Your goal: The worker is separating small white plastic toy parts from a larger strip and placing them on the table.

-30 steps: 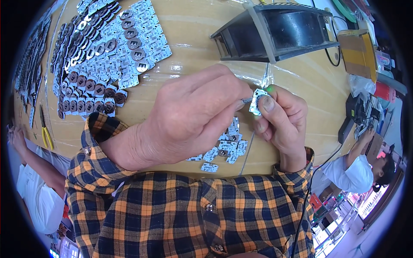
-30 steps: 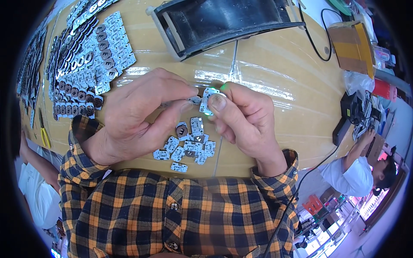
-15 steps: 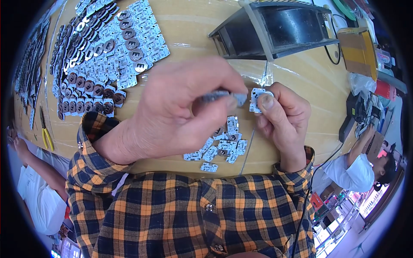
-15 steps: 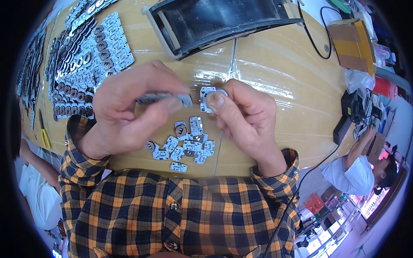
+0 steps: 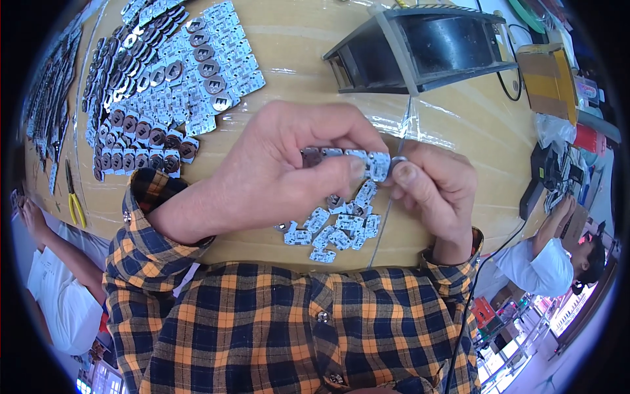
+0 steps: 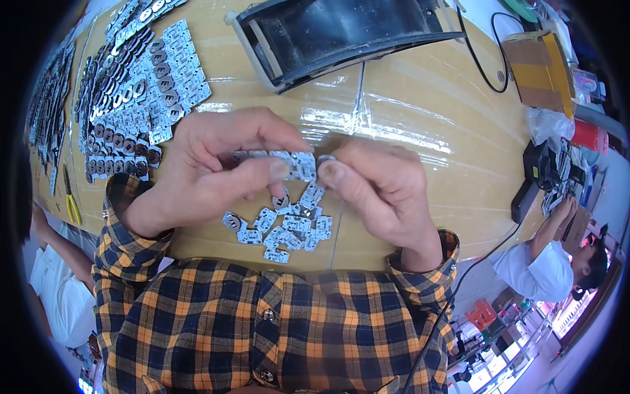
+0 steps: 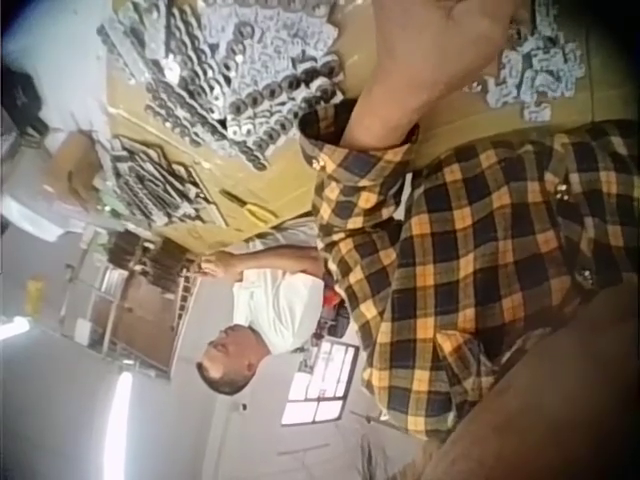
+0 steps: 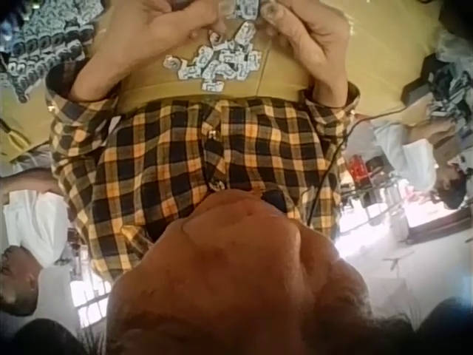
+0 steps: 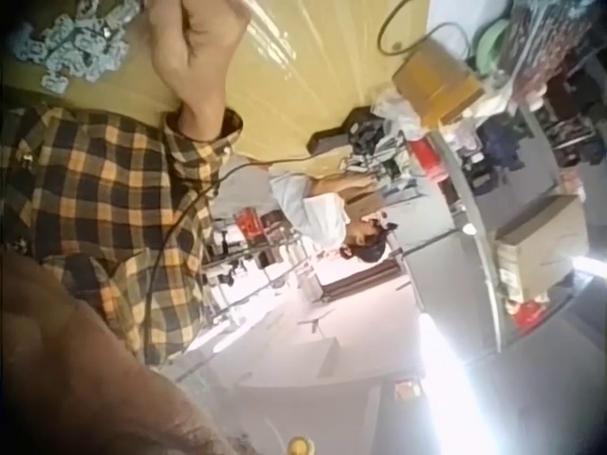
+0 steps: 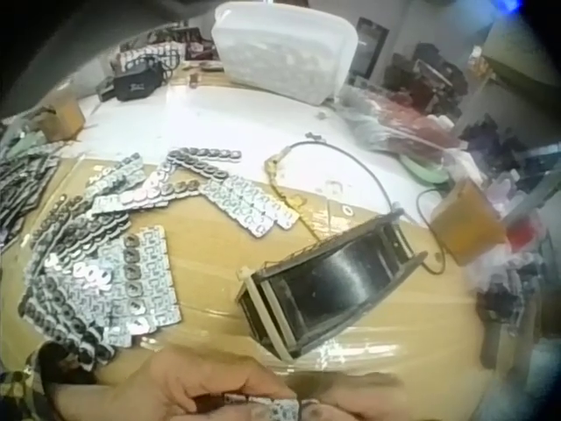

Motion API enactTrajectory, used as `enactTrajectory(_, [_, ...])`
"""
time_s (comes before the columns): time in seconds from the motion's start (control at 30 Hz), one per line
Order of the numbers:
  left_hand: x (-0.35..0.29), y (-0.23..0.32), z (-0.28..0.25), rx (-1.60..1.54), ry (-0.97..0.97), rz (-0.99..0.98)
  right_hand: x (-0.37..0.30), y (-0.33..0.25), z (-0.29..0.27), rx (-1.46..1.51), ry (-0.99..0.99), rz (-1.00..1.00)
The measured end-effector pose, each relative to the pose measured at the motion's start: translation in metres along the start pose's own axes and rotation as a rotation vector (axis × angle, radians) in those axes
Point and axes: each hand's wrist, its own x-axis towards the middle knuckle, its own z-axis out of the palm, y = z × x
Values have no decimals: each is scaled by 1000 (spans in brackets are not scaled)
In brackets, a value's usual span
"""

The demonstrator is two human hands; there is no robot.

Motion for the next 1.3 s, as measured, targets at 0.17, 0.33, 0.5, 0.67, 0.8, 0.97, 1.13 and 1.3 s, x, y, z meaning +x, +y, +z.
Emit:
enactTrajectory(0.17, [2, -3, 0, 121, -71, 136, 0, 10, 5, -130, 3, -166])
enactTrajectory(0.33, [1, -2, 2, 93, 33, 108, 5, 10, 9, -285, 36, -337])
enactTrajectory(0.5, [2, 3, -1, -146, -78, -40, -3, 4, 11, 59, 49, -58])
enactTrajectory(0.67, [2, 0, 7, -297, -52, 21, -3, 3, 8, 680, -13, 205])
enactTrajectory(0.8, [2, -12, 10, -51, 109, 322, -1, 7, 11, 462, 102, 173])
enactTrajectory(0.97, [8, -11, 7, 521, 189, 693, -3, 8, 13, 336, 99, 119])
enactTrajectory(1.13, [5, -13, 13, 541, 248, 733, -3, 3, 15, 310, 101, 131])
enactTrajectory(1.3, [5, -11, 12, 543, 261, 719, -3, 6, 13, 319, 102, 172])
